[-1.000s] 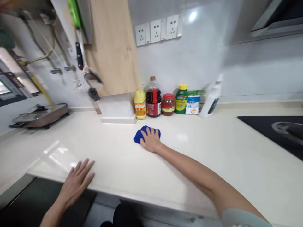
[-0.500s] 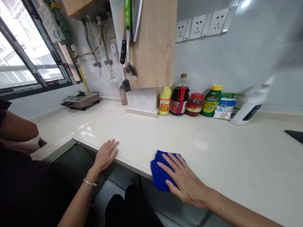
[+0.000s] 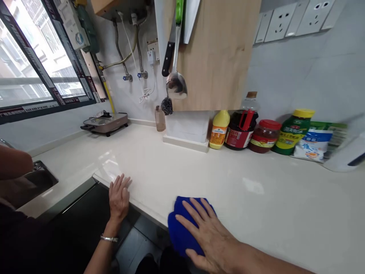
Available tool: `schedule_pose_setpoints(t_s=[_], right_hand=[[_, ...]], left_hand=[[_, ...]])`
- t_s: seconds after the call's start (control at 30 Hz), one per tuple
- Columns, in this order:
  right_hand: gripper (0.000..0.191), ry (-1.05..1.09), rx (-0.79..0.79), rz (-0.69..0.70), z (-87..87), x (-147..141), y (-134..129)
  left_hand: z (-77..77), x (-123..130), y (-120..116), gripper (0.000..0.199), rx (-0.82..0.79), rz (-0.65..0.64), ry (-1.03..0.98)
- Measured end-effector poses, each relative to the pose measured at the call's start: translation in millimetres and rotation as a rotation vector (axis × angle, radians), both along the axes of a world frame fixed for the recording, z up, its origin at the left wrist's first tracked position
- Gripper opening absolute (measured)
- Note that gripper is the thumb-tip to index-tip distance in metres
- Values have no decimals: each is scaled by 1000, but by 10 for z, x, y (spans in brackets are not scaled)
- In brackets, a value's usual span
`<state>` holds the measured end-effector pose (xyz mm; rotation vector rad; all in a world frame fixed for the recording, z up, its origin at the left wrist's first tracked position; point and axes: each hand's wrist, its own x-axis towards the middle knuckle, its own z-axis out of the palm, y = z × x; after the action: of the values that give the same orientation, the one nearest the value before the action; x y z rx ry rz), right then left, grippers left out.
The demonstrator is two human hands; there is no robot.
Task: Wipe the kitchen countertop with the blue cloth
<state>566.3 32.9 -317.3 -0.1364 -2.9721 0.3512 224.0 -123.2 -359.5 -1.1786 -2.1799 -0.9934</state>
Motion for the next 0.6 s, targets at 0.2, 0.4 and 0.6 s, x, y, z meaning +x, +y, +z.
schedule_pose_setpoints(t_s=[0.2, 0.4, 0.6], right_hand=[[68, -37, -12, 139, 190, -1327, 255], [66, -26, 47, 143, 175, -2757, 642], [63, -51, 127, -38, 183, -3779, 1320]], left_hand=[[-347, -101, 41, 53, 246, 69, 88], [-540, -224, -9, 45, 241, 0, 193], [-598, -327, -68, 43, 323, -92, 224]])
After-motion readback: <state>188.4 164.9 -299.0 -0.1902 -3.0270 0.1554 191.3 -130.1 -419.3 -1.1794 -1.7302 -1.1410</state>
